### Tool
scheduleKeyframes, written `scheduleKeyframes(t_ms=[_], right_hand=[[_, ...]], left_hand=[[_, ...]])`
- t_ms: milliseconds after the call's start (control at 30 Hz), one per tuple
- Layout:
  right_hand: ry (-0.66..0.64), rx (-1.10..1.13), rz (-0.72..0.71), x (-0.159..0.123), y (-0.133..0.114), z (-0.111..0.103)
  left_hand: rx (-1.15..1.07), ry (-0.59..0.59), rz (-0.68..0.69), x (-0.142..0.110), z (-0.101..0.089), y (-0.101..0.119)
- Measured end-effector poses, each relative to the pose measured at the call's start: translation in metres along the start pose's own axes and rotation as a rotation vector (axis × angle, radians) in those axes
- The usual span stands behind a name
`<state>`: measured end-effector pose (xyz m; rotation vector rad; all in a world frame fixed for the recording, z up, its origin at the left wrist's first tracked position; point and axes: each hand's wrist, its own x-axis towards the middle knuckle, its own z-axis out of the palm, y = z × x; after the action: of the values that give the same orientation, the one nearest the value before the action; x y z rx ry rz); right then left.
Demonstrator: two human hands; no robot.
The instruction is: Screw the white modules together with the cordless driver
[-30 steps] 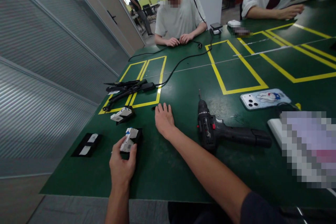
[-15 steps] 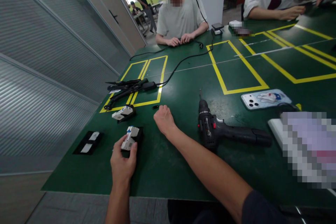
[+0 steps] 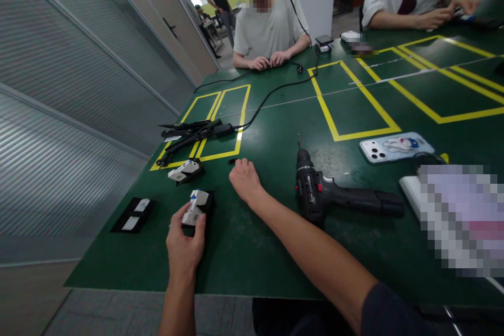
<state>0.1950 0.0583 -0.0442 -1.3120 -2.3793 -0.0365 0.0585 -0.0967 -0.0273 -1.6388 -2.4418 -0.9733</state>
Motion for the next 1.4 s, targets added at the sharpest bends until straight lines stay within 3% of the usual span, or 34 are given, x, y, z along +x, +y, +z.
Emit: scheduleKeyframes(t_ms=[300, 533, 833, 1000, 1200, 1400], right_hand=[[-0.027, 0.061, 0.004, -0.002, -0.002, 0.001], [-0.036, 0.227, 0.086, -0.001, -0.002, 0.003], [0.084, 0.941, 0.213, 0.001, -0.002, 0.016], [0.021, 1.297, 0.351, 0.005, -0.009, 0.026], [-0.04, 1.51, 0.416, 0.007, -0.014, 0.034], [-0.104, 1.659, 0.402, 0.003, -0.021, 0.026]], left_hand=[[0.009, 0.003, 0.009, 0.001, 0.001, 0.0], [0.016, -0.01, -0.008, 0.0, 0.0, 0.0], [0.003, -0.016, -0.015, 0.0, 0.0, -0.003], [-0.004, -0.028, -0.037, 0.0, -0.001, -0.001], [-0.014, -0.009, -0.014, 0.0, 0.001, -0.001], [-0.05, -0.02, -0.015, -0.001, -0.001, -0.004]])
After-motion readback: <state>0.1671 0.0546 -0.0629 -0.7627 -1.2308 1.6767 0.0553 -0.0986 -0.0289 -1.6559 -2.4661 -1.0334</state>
